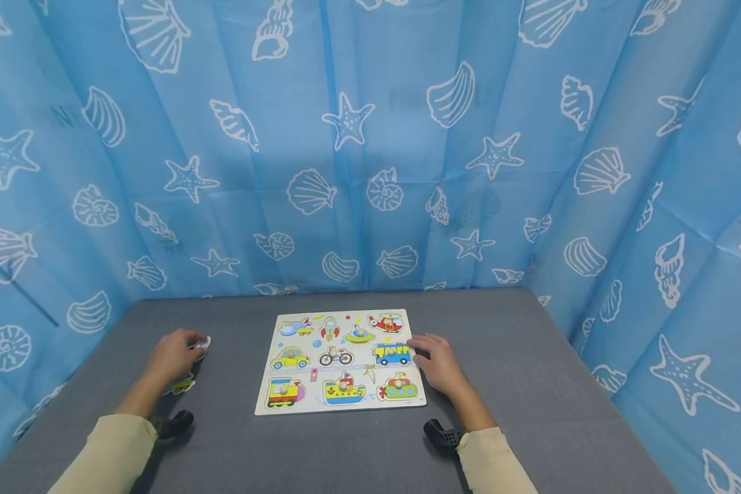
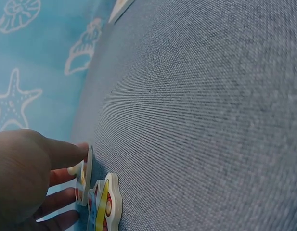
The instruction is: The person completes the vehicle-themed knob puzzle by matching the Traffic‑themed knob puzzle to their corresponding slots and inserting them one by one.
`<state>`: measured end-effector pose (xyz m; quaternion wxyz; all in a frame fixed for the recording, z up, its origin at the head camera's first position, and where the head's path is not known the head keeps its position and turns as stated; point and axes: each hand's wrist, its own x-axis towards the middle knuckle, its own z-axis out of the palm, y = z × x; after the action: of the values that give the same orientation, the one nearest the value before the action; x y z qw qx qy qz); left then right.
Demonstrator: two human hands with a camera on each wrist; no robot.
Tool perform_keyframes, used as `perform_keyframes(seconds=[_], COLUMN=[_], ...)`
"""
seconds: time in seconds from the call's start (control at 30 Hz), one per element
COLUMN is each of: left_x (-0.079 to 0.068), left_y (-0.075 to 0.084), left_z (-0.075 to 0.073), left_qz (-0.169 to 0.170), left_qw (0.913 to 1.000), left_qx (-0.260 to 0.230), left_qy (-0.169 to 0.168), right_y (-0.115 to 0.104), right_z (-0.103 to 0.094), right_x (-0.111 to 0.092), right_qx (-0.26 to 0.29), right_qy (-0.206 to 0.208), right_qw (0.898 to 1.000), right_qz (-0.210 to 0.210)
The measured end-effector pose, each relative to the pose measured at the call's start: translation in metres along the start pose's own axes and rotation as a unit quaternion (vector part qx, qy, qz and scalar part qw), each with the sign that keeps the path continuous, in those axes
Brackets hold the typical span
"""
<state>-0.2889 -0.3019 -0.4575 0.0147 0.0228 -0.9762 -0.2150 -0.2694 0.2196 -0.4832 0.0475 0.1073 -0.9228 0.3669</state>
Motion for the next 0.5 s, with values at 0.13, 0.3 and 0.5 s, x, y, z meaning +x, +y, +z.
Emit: perform_keyframes(seconds=[0.13, 0.3, 0.5], left_x=[-0.0001, -0.0004, -0.0003], left_y=[-0.0018, -0.0047, -0.0084], left_z=[0.0028, 0.0061, 0.0053], left_qz=[0.003, 0.006, 0.009], left_qw=[0.9999, 0.9995, 0.9995], left_qx=[-0.005, -0.014, -0.015], left_qy=[0.01, 0.028, 0.026], right_y=[0.0006, 0.0008, 0.0017], right_z=[-0.0002, -0.0002, 0.0006], right_x=[-0.0002, 0.0004, 0.0006], right_qx=[0.002, 0.007, 0.005], right_qy=[-0.001, -0.001, 0.002], right_qw=[1.0, 1.0, 1.0], right_qz=[-0.002, -0.003, -0.001])
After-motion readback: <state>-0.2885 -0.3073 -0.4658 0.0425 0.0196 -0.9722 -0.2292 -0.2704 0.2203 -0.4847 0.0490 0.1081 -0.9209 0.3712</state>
